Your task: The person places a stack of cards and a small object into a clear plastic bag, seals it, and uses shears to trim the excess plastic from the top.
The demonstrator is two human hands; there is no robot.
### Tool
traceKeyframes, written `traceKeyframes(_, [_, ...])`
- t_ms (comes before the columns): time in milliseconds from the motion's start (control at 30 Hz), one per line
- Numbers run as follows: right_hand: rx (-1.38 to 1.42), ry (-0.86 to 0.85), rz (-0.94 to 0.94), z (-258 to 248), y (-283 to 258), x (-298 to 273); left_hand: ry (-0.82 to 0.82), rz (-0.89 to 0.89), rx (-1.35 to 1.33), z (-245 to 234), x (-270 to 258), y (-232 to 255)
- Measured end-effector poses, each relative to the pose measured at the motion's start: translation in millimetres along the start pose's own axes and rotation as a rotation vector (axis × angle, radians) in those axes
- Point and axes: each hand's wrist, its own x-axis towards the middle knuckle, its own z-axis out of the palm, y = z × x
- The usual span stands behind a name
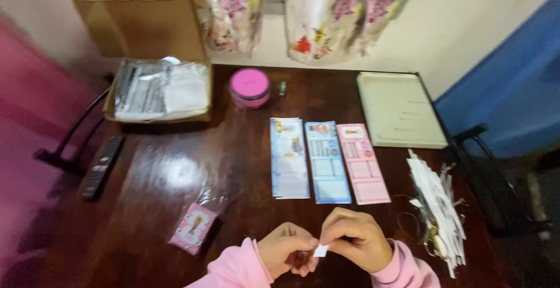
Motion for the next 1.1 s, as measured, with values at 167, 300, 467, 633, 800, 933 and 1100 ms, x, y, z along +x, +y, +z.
traceKeyframes(167, [0.094,0.079,0.140,39.5,50.3,4.0,0.248,0.018,0.243,-50.7,-49.6,27.8])
traceKeyframes(300, [0.256,0.298,0.600,103.6,109.1,20.1,1.182,0.185,0.742,-187.6,-101.7,41.5])
traceKeyframes(467, [0.160,0.285,0.881,209.1,167.3,63.7,1.290,-0.046,0.967,-355.8,-120.6,7.5])
traceKeyframes(633, [-0.106,0.376,0.968,271.9,217.4,99.2,1.068,-0.172,1.011,-355.2,-105.8,14.6])
traceKeyframes(800, [0.084,0.526,1.039,299.8,228.9,110.2,1.100,-0.163,0.979,-347.4,-100.3,10.4])
traceKeyframes(933, [0.229,0.607,0.886,307.6,262.4,87.2,1.064,-0.082,0.863,-344.5,-105.6,2.1])
traceKeyframes(1100, [0.372,0.730,0.473,263.8,198.2,103.6,0.853,0.409,0.409,-284.8,-124.7,29.0])
